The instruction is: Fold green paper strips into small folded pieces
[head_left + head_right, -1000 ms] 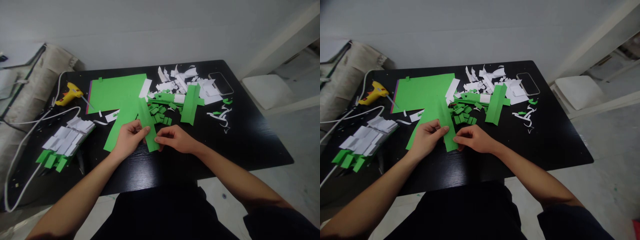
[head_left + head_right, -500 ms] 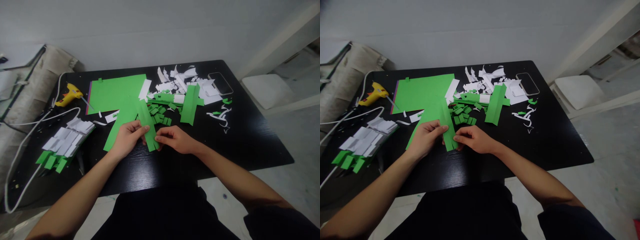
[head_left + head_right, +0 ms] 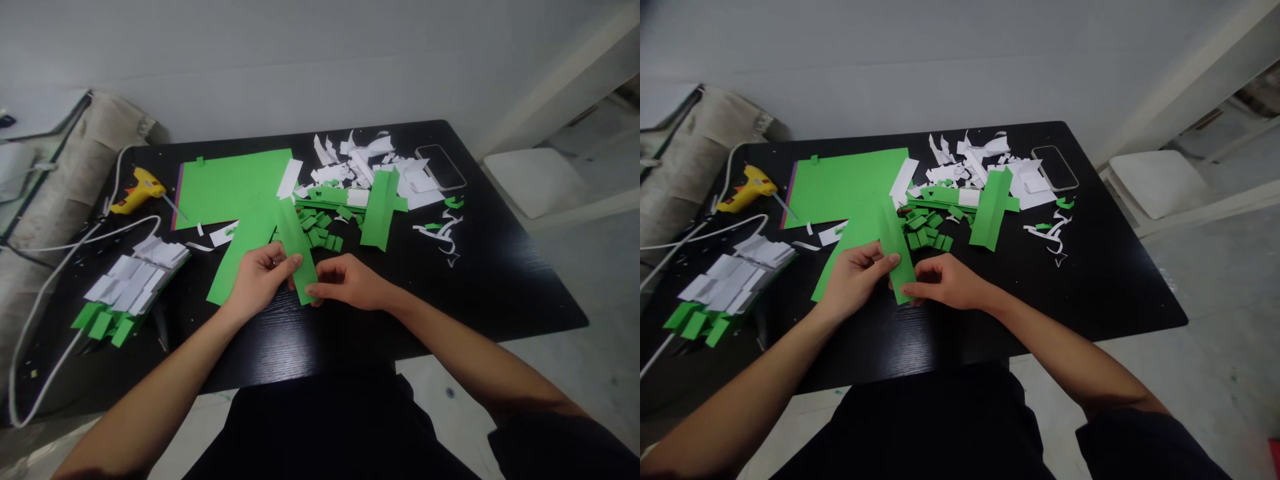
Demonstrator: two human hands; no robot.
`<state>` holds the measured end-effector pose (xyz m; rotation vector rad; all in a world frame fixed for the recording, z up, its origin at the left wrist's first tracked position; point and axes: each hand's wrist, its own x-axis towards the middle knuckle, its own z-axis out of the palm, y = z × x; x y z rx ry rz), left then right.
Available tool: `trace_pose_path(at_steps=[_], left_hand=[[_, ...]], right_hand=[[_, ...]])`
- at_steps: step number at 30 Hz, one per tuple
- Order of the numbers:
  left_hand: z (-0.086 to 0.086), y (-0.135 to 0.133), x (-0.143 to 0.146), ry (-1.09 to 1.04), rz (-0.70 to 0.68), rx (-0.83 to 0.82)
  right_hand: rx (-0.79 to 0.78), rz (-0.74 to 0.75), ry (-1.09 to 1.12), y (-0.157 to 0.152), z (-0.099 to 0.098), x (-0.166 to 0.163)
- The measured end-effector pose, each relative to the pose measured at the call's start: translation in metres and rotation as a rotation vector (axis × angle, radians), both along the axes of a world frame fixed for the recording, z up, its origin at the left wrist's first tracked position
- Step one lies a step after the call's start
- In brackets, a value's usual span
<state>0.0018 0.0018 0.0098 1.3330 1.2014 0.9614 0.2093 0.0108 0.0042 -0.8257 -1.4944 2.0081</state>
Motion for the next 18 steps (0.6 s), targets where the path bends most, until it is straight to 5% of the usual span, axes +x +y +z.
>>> trace_pose_path(at_steps=[18], left_hand=[[-0.0056, 0.0027, -0.0046, -0.264, -0.115, -0.195]], right_hand=[[-0.153, 0.075, 0.062, 0.0023, -0.0001, 0.0027]])
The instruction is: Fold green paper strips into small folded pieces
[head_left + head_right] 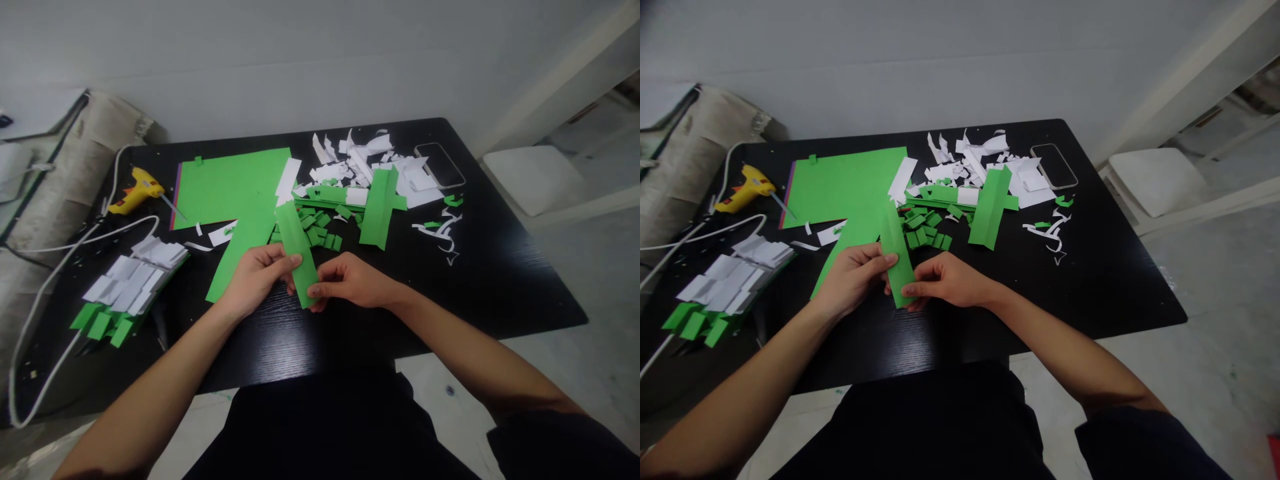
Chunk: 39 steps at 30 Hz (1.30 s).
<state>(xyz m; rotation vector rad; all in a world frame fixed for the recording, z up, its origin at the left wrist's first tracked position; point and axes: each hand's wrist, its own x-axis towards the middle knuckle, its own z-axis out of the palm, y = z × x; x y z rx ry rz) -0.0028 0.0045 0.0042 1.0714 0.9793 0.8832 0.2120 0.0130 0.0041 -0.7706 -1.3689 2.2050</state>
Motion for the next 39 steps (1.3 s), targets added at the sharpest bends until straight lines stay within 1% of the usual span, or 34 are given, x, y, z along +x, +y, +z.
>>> trace_pose_path(at_steps=[3, 5, 8, 10, 12, 14, 17, 19, 22, 26, 29, 39], left_hand=[[0.0, 0.0, -0.001, -0.012, -0.012, 0.004], [0.001, 0.0, 0.0, 0.022, -0.008, 0.035], [0.005, 0.0, 0.001, 0.149, 0.025, 0.131], [0.007, -0.001, 0.003, 0.241, 0.042, 0.195], [0.009, -0.002, 0.004, 0.301, 0.041, 0.226], [0.008, -0.002, 0.004, 0.327, 0.028, 0.242], [0.007, -0.002, 0.004, 0.345, -0.003, 0.275], [0.007, -0.003, 0.004, 0.359, -0.034, 0.286], [0.007, -0.002, 0.004, 0.339, -0.044, 0.274], [0.005, -0.002, 0.005, 0.223, -0.001, 0.235], [0.002, -0.002, 0.005, 0.162, 0.016, 0.224], [0.001, -0.002, 0.006, 0.18, 0.041, 0.216]], right_hand=[[0.012, 0.004, -0.012, 0.0, 0.003, 0.0], [0.021, 0.005, -0.022, 0.0, 0.005, 0.0], [0.038, 0.002, -0.04, 0.0, 0.006, -0.001], [0.079, -0.023, -0.069, 0.0, 0.006, -0.001], [0.143, -0.096, -0.116, 0.0, 0.004, -0.003], [0.176, -0.209, -0.136, 0.0, 0.0, -0.003], [0.159, -0.341, -0.099, 0.001, -0.004, -0.004], [0.157, -0.372, -0.083, 0.002, -0.006, -0.004], [0.148, -0.385, -0.083, 0.002, -0.007, -0.004], [0.135, -0.438, -0.093, 0.002, -0.008, -0.004], [0.128, -0.445, -0.088, 0.003, -0.008, -0.004], [0.142, -0.424, -0.079, 0.003, -0.012, -0.004]])
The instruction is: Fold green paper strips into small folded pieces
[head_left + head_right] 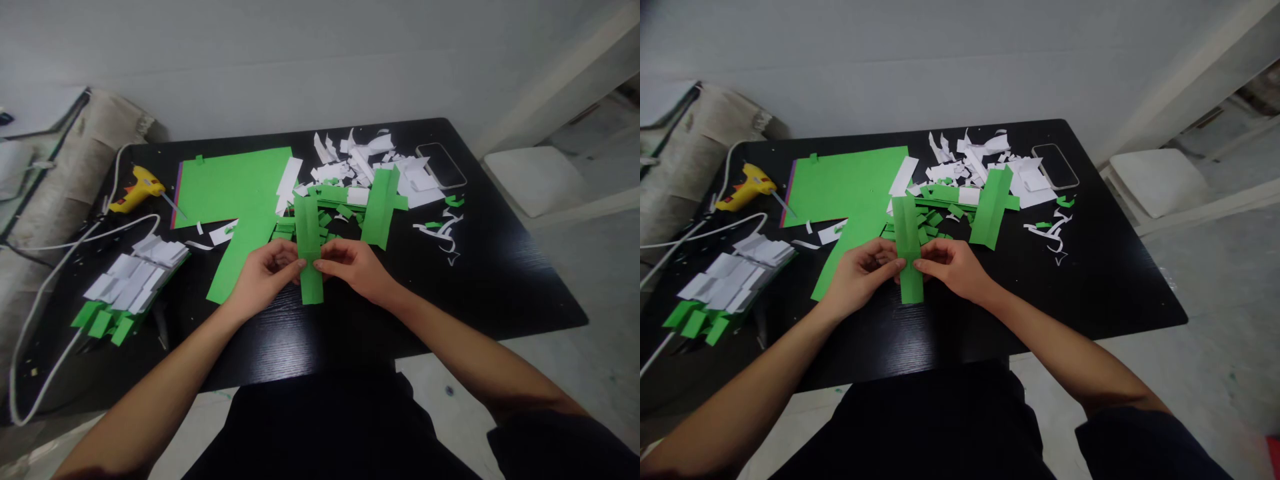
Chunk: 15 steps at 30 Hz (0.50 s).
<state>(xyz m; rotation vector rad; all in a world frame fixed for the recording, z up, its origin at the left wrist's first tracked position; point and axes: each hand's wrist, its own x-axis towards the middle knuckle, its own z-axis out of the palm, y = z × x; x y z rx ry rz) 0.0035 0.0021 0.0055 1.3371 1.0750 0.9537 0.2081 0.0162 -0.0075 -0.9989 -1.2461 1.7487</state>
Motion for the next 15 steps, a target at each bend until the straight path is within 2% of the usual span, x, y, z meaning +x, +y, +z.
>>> trace_pose_path(at_steps=[7, 15], left_hand=[[-0.0027, -0.0001, 0.0004, -0.086, -0.019, 0.029], [0.0052, 0.0006, -0.0003, -0.103, 0.005, 0.002]], right_hand=[[-0.027, -0.03, 0.036, -0.0011, 0.0019, -0.0006], [-0.081, -0.036, 0.128, 0.0, 0.0028, 0.0002]])
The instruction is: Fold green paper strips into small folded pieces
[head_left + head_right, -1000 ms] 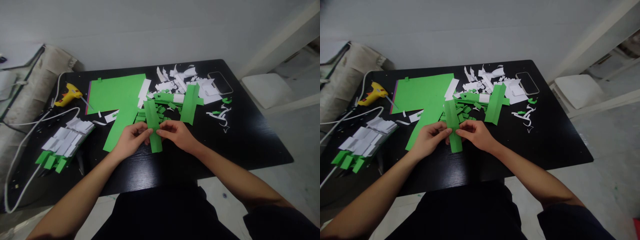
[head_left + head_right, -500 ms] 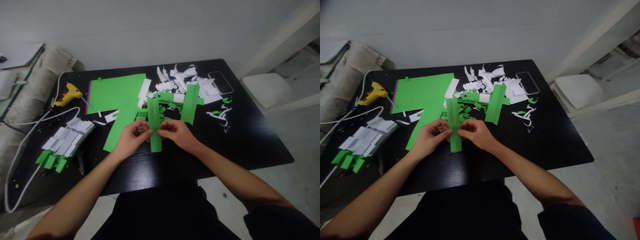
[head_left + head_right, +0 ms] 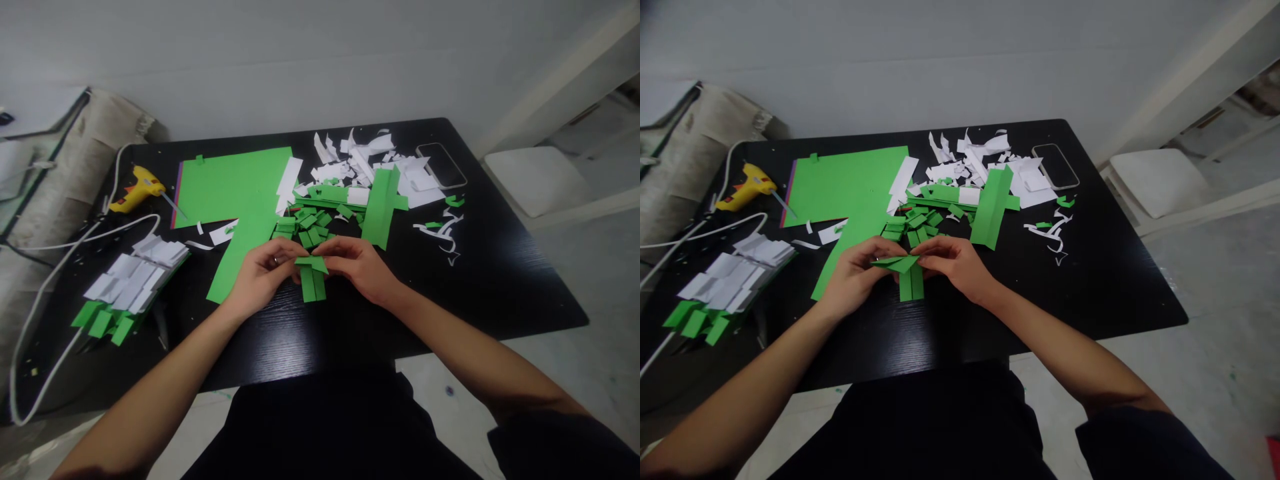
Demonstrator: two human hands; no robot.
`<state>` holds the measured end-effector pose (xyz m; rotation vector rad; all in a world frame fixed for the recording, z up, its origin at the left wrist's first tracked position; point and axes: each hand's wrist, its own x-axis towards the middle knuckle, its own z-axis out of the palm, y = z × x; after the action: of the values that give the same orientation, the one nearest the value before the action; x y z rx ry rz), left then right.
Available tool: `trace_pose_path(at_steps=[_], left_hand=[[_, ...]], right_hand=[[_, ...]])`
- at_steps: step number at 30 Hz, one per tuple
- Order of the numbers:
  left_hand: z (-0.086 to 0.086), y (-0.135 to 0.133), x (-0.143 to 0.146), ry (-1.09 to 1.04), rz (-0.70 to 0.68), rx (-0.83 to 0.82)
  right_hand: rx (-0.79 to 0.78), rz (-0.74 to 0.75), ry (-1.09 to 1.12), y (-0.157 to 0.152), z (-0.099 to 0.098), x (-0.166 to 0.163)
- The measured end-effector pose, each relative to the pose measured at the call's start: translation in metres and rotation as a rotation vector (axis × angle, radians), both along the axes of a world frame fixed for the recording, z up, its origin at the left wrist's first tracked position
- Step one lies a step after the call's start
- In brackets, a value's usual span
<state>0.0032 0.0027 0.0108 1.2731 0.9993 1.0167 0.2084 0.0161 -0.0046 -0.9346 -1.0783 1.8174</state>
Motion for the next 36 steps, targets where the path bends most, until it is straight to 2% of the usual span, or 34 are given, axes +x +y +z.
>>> trace_pose_path(at_steps=[13, 23, 29, 36], left_hand=[[-0.0048, -0.0008, 0.0015, 0.01, 0.036, 0.062], [-0.0019, -0.0031, -0.0018, 0.134, 0.05, 0.173], [-0.0031, -0.0061, -0.0008, 0.242, 0.047, 0.337], [-0.0083, -0.0089, 0.0044, 0.315, 0.162, 0.407]], right_hand=[[-0.01, -0.027, 0.001, -0.0001, -0.0018, 0.0003], [0.11, -0.022, -0.019, -0.0017, 0.0022, 0.0021], [0.239, -0.089, -0.138, -0.0024, 0.0009, 0.0008], [0.358, -0.159, -0.175, -0.0065, 0.0015, -0.0008]])
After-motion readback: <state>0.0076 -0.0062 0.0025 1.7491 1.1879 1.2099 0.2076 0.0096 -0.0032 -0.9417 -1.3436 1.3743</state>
